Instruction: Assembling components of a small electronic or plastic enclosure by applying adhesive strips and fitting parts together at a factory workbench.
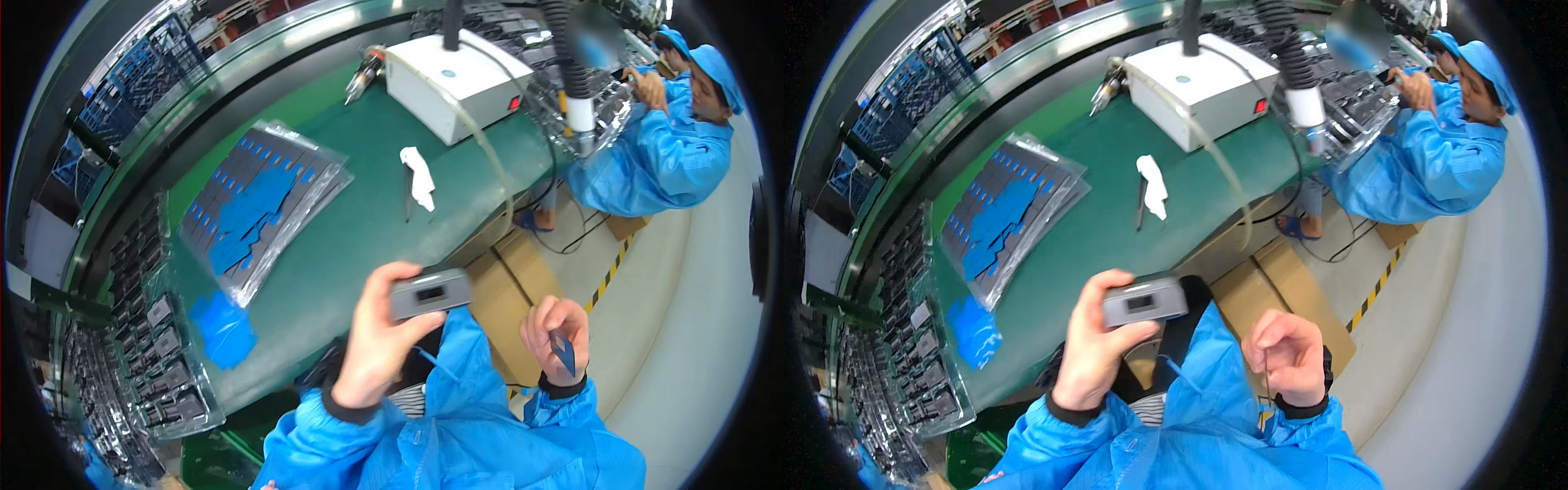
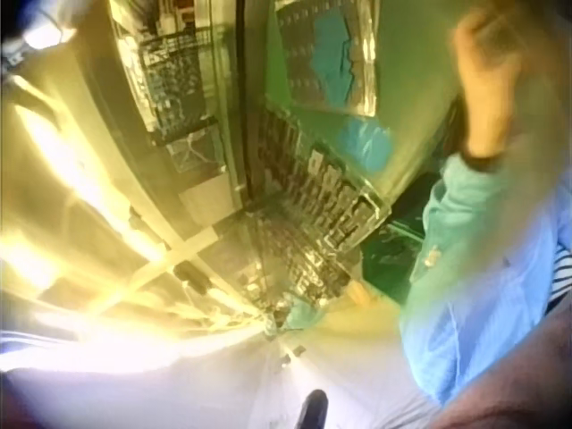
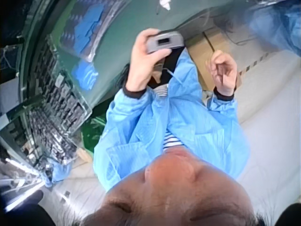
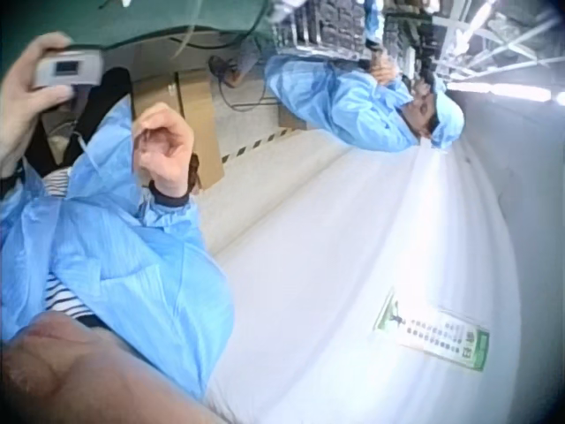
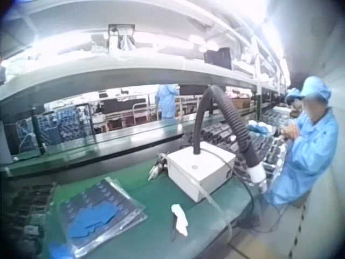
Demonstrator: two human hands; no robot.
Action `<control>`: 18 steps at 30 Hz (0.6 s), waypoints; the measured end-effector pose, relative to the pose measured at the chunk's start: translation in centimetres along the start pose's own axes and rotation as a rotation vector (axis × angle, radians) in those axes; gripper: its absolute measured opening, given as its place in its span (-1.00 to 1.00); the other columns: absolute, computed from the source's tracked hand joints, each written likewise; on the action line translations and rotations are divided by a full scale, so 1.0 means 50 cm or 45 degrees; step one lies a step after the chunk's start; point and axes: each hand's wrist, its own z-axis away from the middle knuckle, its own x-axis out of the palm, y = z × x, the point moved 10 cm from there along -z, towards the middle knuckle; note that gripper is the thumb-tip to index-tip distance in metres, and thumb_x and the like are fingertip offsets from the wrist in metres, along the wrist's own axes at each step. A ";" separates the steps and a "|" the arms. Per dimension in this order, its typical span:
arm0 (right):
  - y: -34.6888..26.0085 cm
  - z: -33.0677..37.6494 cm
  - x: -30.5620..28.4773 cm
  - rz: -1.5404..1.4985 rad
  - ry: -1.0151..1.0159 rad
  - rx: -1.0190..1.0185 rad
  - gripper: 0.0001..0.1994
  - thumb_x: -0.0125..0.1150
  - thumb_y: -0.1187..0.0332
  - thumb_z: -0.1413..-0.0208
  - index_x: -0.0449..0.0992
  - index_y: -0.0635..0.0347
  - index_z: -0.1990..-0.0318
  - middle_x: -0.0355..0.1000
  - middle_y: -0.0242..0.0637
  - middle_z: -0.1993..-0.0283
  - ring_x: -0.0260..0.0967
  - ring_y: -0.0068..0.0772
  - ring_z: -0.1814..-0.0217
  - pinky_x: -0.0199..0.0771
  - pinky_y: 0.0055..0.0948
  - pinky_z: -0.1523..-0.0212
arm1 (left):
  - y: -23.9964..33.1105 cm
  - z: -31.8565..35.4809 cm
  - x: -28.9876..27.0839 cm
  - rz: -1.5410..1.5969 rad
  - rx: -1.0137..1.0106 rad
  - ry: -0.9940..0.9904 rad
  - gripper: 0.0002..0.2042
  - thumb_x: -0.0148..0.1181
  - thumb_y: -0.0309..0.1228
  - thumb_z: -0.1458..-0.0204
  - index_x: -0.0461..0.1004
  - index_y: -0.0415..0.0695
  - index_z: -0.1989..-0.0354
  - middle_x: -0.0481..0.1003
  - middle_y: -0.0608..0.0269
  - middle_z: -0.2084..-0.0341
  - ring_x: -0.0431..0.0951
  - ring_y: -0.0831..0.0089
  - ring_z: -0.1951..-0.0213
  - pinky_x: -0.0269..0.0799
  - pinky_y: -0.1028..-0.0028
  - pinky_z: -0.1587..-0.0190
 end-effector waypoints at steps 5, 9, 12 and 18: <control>0.067 -0.030 0.016 0.208 0.053 0.172 -0.65 0.33 0.47 0.28 0.40 0.32 0.25 0.28 -0.23 0.38 0.30 -0.41 0.39 0.26 -0.54 0.47 | -0.003 0.095 -0.141 0.115 -0.012 0.237 -0.42 0.28 -0.65 0.19 0.17 -0.14 -0.04 0.41 0.17 0.15 0.46 0.39 0.12 0.43 0.43 0.08; 0.125 -0.069 0.062 0.314 0.019 0.277 -0.62 0.34 0.40 0.21 0.38 0.28 0.19 0.25 -0.34 0.41 0.22 -0.53 0.44 0.18 -0.58 0.45 | -0.023 0.128 -0.193 0.212 -0.021 0.334 -0.43 0.28 -0.64 0.18 0.18 -0.13 -0.04 0.42 0.16 0.14 0.46 0.39 0.12 0.45 0.43 0.11; 0.142 -0.083 0.085 0.358 -0.007 0.274 -0.63 0.32 0.40 0.17 0.38 0.28 0.17 0.26 -0.41 0.45 0.20 -0.59 0.45 0.16 -0.60 0.38 | -0.022 0.141 -0.207 0.260 -0.007 0.364 -0.44 0.27 -0.64 0.17 0.18 -0.13 -0.04 0.42 0.16 0.15 0.47 0.39 0.13 0.45 0.43 0.12; 0.152 -0.088 0.094 0.386 0.030 0.326 -0.64 0.31 0.45 0.15 0.40 0.32 0.14 0.31 -0.44 0.44 0.24 -0.64 0.37 0.22 -0.61 0.29 | -0.027 0.141 -0.213 0.260 -0.022 0.325 -0.45 0.25 -0.65 0.16 0.18 -0.12 -0.04 0.42 0.15 0.14 0.46 0.39 0.11 0.45 0.42 0.10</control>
